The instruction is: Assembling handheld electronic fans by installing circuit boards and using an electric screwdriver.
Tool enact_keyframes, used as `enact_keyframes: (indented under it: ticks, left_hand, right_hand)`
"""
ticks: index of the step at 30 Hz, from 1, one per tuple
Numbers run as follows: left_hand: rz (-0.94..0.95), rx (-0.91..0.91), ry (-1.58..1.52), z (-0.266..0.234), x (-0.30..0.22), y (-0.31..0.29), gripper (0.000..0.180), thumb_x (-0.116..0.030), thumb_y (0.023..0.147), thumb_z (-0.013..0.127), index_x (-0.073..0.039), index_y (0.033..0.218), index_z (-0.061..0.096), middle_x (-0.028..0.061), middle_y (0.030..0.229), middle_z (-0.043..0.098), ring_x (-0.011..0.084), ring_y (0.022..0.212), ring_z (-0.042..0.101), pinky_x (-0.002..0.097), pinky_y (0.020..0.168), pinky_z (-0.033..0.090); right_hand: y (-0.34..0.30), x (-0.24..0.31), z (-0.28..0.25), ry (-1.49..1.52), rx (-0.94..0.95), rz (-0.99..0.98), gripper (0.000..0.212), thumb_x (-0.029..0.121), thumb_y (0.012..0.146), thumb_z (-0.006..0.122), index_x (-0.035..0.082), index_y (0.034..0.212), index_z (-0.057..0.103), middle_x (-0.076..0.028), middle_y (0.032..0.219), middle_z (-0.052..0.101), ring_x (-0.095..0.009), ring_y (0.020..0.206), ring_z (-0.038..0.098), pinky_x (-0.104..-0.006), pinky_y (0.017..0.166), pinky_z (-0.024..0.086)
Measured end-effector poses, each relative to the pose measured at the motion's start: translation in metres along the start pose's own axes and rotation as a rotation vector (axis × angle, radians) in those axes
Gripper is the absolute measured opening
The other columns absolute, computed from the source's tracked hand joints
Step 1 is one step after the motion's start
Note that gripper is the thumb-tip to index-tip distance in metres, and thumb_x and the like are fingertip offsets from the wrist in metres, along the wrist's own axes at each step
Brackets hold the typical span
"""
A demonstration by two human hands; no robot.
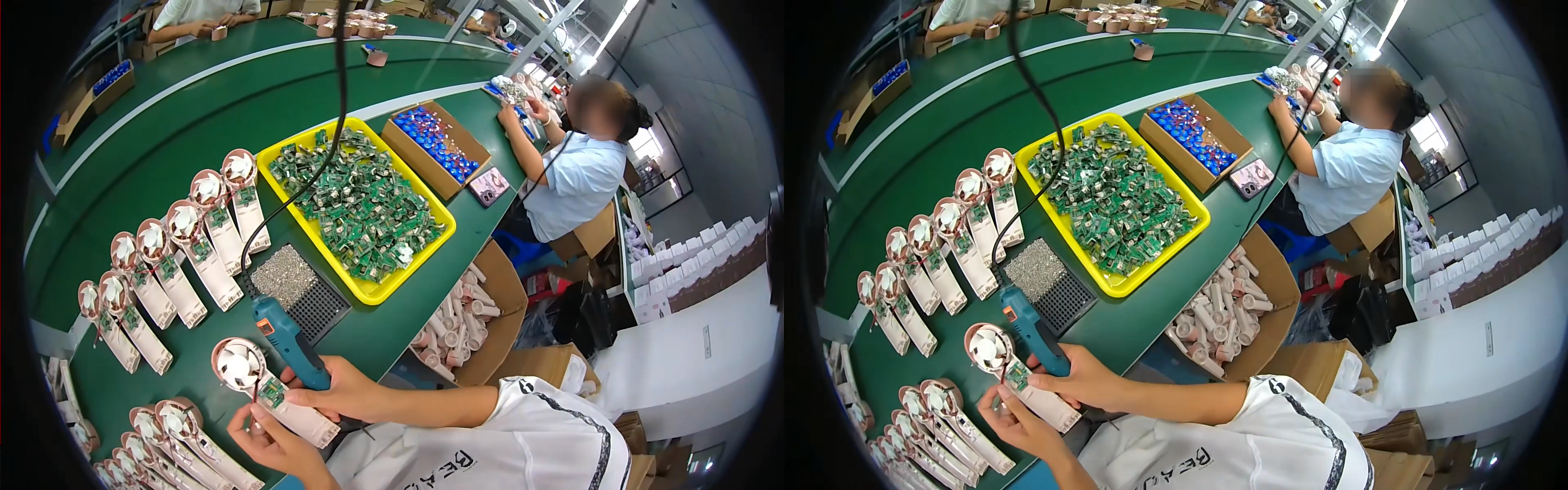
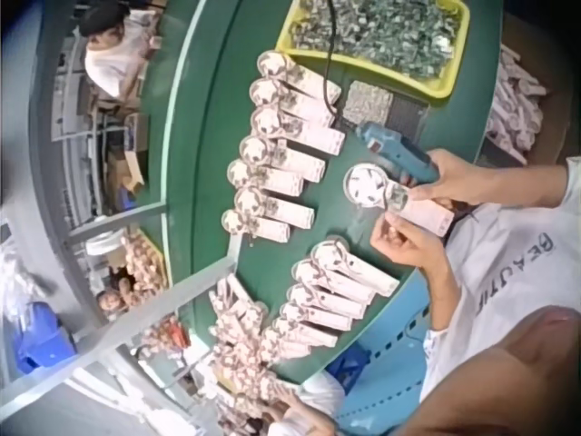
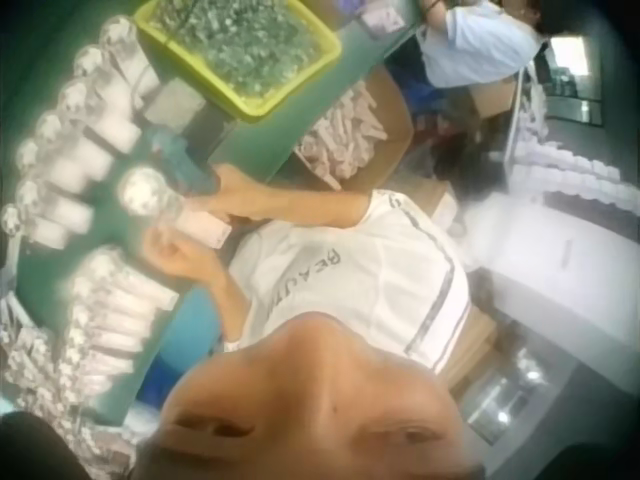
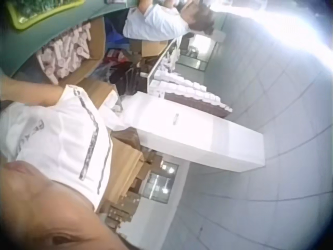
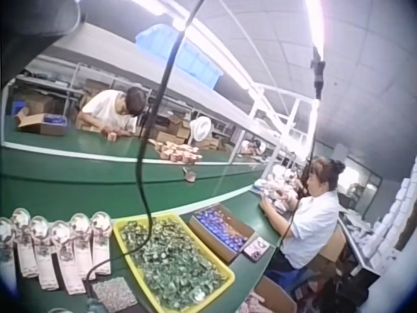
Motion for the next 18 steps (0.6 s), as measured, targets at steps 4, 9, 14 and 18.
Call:
enact_keyframes:
  ticks: [4,9,14,18]
  left_hand:
    - [0.109,-0.021,0.117,-0.012,0.003,0.014,0.015,-0.015,0.1,0.05,0.0,0.105,0.048,0.0134,0.085,0.063,0.013,0.071,0.061,0.0234,0.059,0.049]
    - [0.079,-0.055,0.174,-0.01,-0.01,0.022,0.02,-0.017,0.099,0.054,0.002,0.099,0.051,0.0134,0.085,0.059,0.0175,0.074,0.059,0.0278,0.065,0.049]
    - [0.095,-0.103,0.334,-0.003,-0.019,0.029,0.025,-0.02,0.097,0.059,0.005,0.093,0.055,0.0141,0.087,0.053,0.0234,0.079,0.053,0.0344,0.074,0.046]
    - [0.071,-0.144,0.289,-0.017,-0.014,0.033,0.02,-0.013,0.095,0.059,0.006,0.098,0.058,0.0148,0.096,0.055,0.0225,0.086,0.055,0.0327,0.077,0.048]
  right_hand:
    - [0.006,0.009,0.014,-0.029,-0.049,0.002,0.04,0.014,0.086,0.073,0.0,0.118,0.054,-0.003,0.087,0.063,-0.004,0.049,0.048,-0.0194,0.042,0.038]
    - [0.019,0.007,0.018,0.007,-0.025,0.025,0.039,0.014,0.086,0.074,0.001,0.117,0.054,-0.002,0.088,0.062,-0.004,0.05,0.047,-0.0206,0.043,0.039]
    - [0.027,0.016,0.022,0.024,-0.056,0.005,0.031,0.015,0.086,0.074,0.004,0.108,0.055,0.0,0.085,0.059,-0.004,0.049,0.046,-0.0201,0.042,0.037]
    - [0.038,0.01,0.028,0.01,0.01,0.096,0.032,0.015,0.084,0.076,0.005,0.108,0.058,0.0,0.088,0.061,-0.005,0.054,0.048,-0.0213,0.046,0.04]
Point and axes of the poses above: each hand's wrist, its own y-axis towards the middle knuckle, its own z-axis out of the palm, x = y × z, the point moved 5 cm from there along y, towards the middle knuckle
